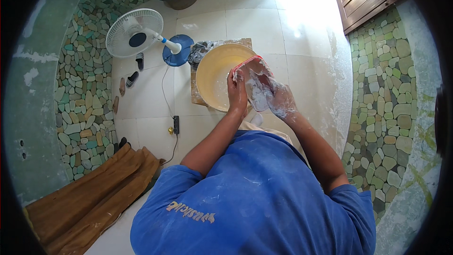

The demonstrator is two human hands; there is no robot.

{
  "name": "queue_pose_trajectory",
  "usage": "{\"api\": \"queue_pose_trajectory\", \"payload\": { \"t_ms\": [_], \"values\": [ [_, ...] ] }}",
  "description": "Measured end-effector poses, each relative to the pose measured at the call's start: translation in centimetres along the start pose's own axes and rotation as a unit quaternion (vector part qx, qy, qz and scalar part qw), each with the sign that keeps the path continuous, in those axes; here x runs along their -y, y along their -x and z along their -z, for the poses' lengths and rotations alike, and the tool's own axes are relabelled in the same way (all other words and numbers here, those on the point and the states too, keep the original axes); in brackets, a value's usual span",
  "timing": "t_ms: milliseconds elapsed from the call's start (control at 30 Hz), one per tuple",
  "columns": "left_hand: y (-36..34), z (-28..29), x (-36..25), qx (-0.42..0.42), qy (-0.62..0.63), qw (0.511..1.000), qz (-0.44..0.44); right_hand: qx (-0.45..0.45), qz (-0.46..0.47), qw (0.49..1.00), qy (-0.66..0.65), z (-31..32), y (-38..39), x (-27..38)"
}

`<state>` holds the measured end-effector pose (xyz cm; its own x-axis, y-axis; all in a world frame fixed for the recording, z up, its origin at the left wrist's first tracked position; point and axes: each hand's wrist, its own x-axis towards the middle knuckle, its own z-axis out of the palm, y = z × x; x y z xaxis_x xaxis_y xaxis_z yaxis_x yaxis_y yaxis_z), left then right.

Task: Preparing plaster compound on a putty knife, applying it to smooth out a wall, and washing the tools in a bucket.

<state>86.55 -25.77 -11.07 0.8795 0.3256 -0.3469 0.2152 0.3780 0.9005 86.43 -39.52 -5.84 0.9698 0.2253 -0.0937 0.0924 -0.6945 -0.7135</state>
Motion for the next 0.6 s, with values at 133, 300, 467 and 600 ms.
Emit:
{"api": "queue_pose_trajectory", "payload": {
  "t_ms": [133,300,467,600],
  "values": [
    [-1.0,1.2,1.5,0.02,0.04,0.999,0.007,0.002,0.011,1.0,-0.026,-0.1,0.1,-0.1],
    [-1.3,1.6,1.9,0.02,0.049,0.998,0.018,0.026,-0.01,0.998,-0.063,-0.3,-0.5,-0.1],
    [-1.4,2.0,2.0,0.0,0.055,0.993,0.105,0.029,-0.011,0.993,0.111,-1.4,-1.7,-1.1],
    [-3.3,5.6,3.0,-0.027,0.008,0.994,0.104,0.044,-0.024,0.993,0.108,-3.0,-3.4,0.4]
  ]
}}
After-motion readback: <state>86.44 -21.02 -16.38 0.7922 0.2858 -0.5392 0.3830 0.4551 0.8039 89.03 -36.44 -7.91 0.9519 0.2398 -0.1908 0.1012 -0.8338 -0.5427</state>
